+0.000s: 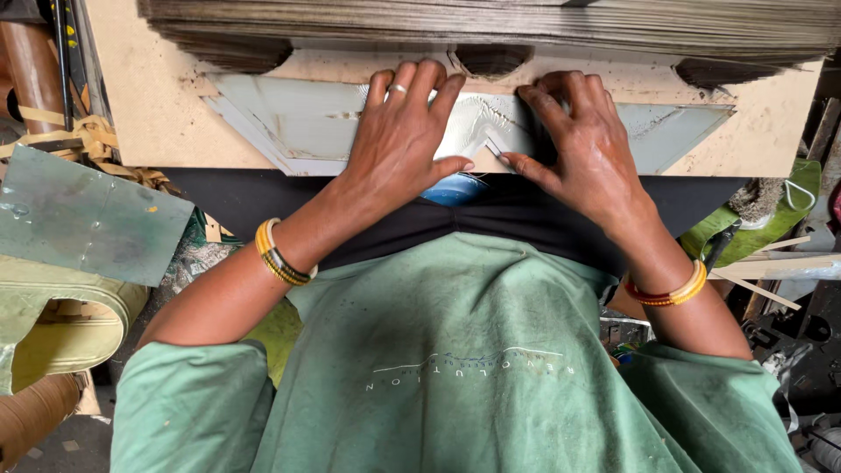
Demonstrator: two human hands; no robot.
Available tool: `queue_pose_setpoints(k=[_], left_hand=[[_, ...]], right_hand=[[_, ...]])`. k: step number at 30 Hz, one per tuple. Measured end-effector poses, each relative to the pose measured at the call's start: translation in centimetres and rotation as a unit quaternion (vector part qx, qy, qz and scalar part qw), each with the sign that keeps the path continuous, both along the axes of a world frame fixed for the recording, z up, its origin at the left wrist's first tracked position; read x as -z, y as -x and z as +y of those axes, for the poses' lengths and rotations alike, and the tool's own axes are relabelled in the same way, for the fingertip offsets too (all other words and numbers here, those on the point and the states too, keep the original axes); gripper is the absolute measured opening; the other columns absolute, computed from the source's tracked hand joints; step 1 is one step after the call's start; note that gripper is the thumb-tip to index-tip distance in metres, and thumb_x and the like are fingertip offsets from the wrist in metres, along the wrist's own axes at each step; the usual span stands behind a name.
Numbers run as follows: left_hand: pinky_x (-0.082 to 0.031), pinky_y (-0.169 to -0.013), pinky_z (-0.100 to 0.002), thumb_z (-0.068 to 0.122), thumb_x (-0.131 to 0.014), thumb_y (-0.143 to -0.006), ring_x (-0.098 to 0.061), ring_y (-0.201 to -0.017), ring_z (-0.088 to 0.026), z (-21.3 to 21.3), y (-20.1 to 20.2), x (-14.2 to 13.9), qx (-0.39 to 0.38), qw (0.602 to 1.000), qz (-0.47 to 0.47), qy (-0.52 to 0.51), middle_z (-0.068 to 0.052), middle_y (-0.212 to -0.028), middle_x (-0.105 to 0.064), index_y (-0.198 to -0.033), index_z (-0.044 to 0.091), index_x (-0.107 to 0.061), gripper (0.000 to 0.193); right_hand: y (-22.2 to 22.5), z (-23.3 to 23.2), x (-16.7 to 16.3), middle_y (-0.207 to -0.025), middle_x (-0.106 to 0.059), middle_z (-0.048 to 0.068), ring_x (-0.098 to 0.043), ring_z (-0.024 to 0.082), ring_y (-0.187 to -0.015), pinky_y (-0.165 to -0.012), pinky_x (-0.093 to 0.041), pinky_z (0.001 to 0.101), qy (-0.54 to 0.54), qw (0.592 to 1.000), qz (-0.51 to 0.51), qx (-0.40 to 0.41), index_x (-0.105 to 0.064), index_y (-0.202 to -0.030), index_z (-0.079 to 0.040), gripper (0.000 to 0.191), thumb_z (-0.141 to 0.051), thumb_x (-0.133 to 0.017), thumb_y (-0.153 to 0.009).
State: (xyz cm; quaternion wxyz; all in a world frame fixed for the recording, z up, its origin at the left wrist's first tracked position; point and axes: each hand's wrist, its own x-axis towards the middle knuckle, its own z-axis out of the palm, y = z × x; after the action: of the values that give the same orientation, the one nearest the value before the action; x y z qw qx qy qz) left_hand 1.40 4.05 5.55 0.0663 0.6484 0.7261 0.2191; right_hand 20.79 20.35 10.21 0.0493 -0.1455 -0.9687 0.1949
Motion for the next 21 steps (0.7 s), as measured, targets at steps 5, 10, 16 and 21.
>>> queue_pose_setpoints(k=[5, 10, 16, 21], left_hand=[[-0.036, -0.096, -0.05, 0.043, -0.089, -0.066, -0.047, -0.114, -0.031, 0.7, -0.3, -0.7, -0.017, 0.999, -0.041, -0.003, -0.014, -0.115, -0.048, -0.127, 0.001, -0.062, 0.079], [-0.037, -0.096, -0.051, 0.04, -0.082, -0.069, -0.047, -0.112, -0.033, 0.3, -1.0, -0.9, -0.031, 0.999, 0.018, -0.041, -0.016, -0.115, -0.048, -0.124, -0.004, -0.061, 0.073], [-0.037, -0.097, -0.05, 0.039, -0.08, -0.072, -0.048, -0.113, -0.033, -0.1, -1.4, -1.9, -0.023, 0.998, 0.018, -0.049, -0.017, -0.118, -0.05, -0.125, -0.005, -0.06, 0.072], [-0.038, -0.099, -0.047, 0.044, -0.081, -0.075, -0.051, -0.113, -0.031, -0.6, -1.3, -3.2, -0.008, 0.996, 0.072, -0.044, -0.015, -0.121, -0.052, -0.131, 0.001, -0.06, 0.074]], right_hand=[[0.5, 0.1, 0.2, -0.124, -0.057, 0.021, -0.054, 0.04, -0.113, -0.097, -0.047, 0.0491, -0.029, 0.999, 0.01, -0.011, -0.065, -0.132, 0.003, 0.065, -0.038, -0.081, -0.084], [-0.1, 0.4, 0.9, -0.122, -0.056, 0.02, -0.053, 0.04, -0.114, -0.1, -0.046, 0.0499, -0.014, 0.999, 0.032, 0.003, -0.062, -0.129, 0.002, 0.064, -0.036, -0.081, -0.081], [-1.3, -0.1, 0.9, -0.123, -0.055, 0.018, -0.053, 0.039, -0.116, -0.103, -0.044, 0.0503, 0.009, 0.999, 0.04, 0.03, -0.058, -0.13, 0.0, 0.065, -0.036, -0.083, -0.083], [-2.5, -0.7, 1.1, -0.122, -0.055, 0.018, -0.052, 0.037, -0.114, -0.103, -0.043, 0.0482, -0.059, 0.996, 0.061, 0.036, -0.057, -0.131, 0.001, 0.07, -0.039, -0.085, -0.081]])
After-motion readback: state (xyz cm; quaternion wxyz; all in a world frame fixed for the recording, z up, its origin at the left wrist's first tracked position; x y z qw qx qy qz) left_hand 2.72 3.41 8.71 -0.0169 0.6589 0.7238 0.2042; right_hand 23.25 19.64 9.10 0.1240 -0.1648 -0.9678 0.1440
